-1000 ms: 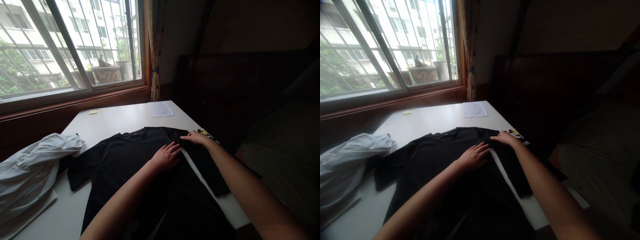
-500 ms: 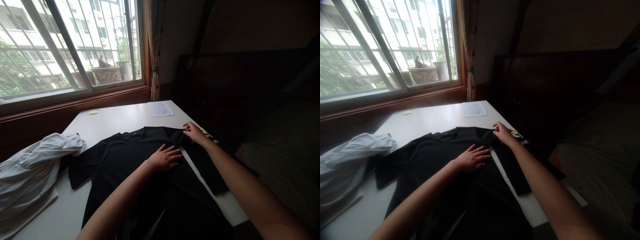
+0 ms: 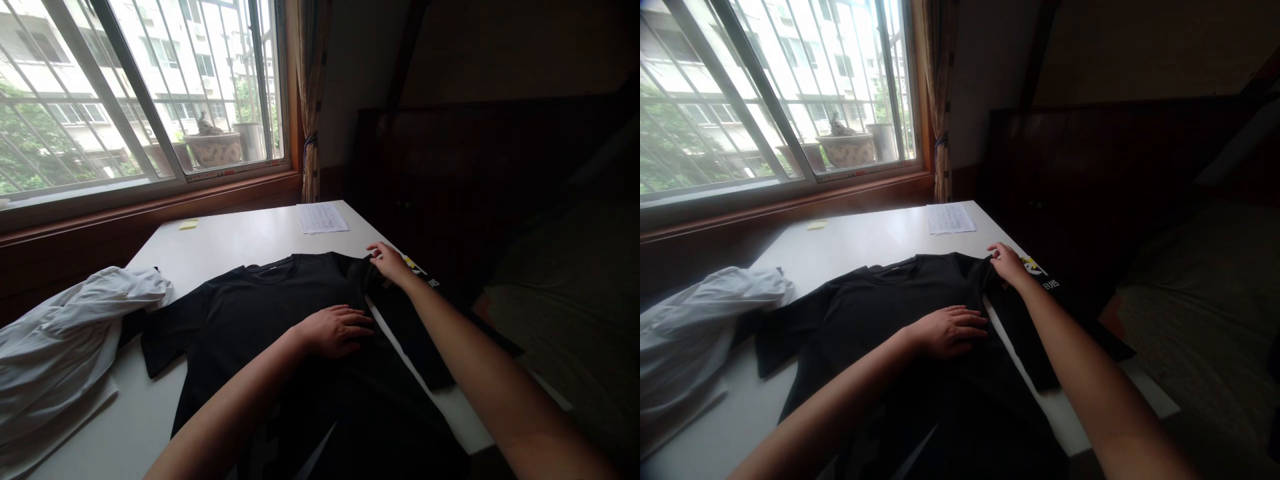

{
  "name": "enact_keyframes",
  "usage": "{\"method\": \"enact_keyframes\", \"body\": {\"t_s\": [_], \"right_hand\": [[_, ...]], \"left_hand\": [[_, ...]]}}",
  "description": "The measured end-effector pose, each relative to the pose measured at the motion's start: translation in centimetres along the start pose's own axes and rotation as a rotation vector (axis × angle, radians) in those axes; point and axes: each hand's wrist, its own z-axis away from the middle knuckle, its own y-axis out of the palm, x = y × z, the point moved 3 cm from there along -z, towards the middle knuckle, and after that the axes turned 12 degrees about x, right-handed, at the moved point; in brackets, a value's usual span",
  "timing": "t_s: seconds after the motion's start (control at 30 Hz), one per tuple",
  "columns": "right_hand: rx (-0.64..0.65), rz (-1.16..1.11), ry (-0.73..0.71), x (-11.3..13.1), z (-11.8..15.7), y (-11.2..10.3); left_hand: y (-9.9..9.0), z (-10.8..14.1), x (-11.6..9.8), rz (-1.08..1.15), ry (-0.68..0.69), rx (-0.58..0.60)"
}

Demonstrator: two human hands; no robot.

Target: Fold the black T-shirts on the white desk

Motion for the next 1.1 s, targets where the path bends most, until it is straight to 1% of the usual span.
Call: {"method": "enact_keyframes", "body": {"t_s": [0.07, 0.1, 0.2, 0.27, 0.33, 0.4, 0.47, 0.5, 0.57, 0.63, 0.7, 0.83, 0.9, 0.93, 1.0, 1.1], "right_hand": [[0.039, -0.005, 0.032, -0.3, 0.1, -0.3], [0.053, -0.003, 0.041, -0.4, 0.3, -0.4], [0.054, 0.023, 0.043, -0.3, 0.8, -0.6], [0.033, 0.047, 0.032, 0.3, 1.3, -0.6], [-0.002, 0.087, 0.009, 1.2, 2.3, -0.5], [-0.042, 0.153, -0.033, 2.4, 3.9, -0.4], [-0.063, 0.22, -0.076, 3.7, 6.2, -0.1], [-0.06, 0.236, -0.083, 4.3, 7.4, 0.1], [0.0, 0.213, -0.07, 5.1, 9.9, 0.7], [0.112, 0.111, -0.024, 5.5, 11.8, 1.6], [0.226, -0.039, 0.033, 5.8, 13.1, 2.5], [0.466, -0.401, 0.139, 6.3, 14.3, 3.6], [0.558, -0.569, 0.137, 6.7, 14.9, 3.7], [0.574, -0.639, 0.123, 7.0, 15.2, 3.6], [0.565, -0.756, 0.109, 7.3, 16.1, 3.3], [0.563, -0.864, 0.143, 7.5, 17.7, 3.1]], "left_hand": [[-0.1, 0.3, -0.1, -0.013, -0.018, -0.037], [-0.1, 0.4, 0.0, -0.019, -0.051, -0.059], [0.2, 0.8, 0.7, -0.048, -0.233, -0.106], [0.6, 1.1, 1.3, -0.072, -0.335, -0.101], [1.0, 1.4, 1.8, -0.09, -0.375, -0.079], [1.2, 1.7, 2.2, -0.103, -0.401, -0.073], [1.1, 1.9, 2.5, -0.112, -0.437, -0.076], [1.0, 2.0, 2.8, -0.115, -0.456, -0.076], [0.8, 2.2, 3.3, -0.115, -0.481, -0.071], [0.6, 2.4, 4.0, -0.117, -0.502, -0.073], [0.5, 2.6, 5.0, -0.125, -0.543, -0.093], [0.4, 3.4, 6.8, -0.133, -0.658, -0.113], [0.5, 3.6, 7.3, -0.136, -0.678, -0.103], [0.6, 3.7, 7.4, -0.139, -0.678, -0.099], [0.6, 3.8, 7.6, -0.142, -0.678, -0.092], [0.7, 3.7, 7.7, -0.141, -0.686, -0.082]]}}
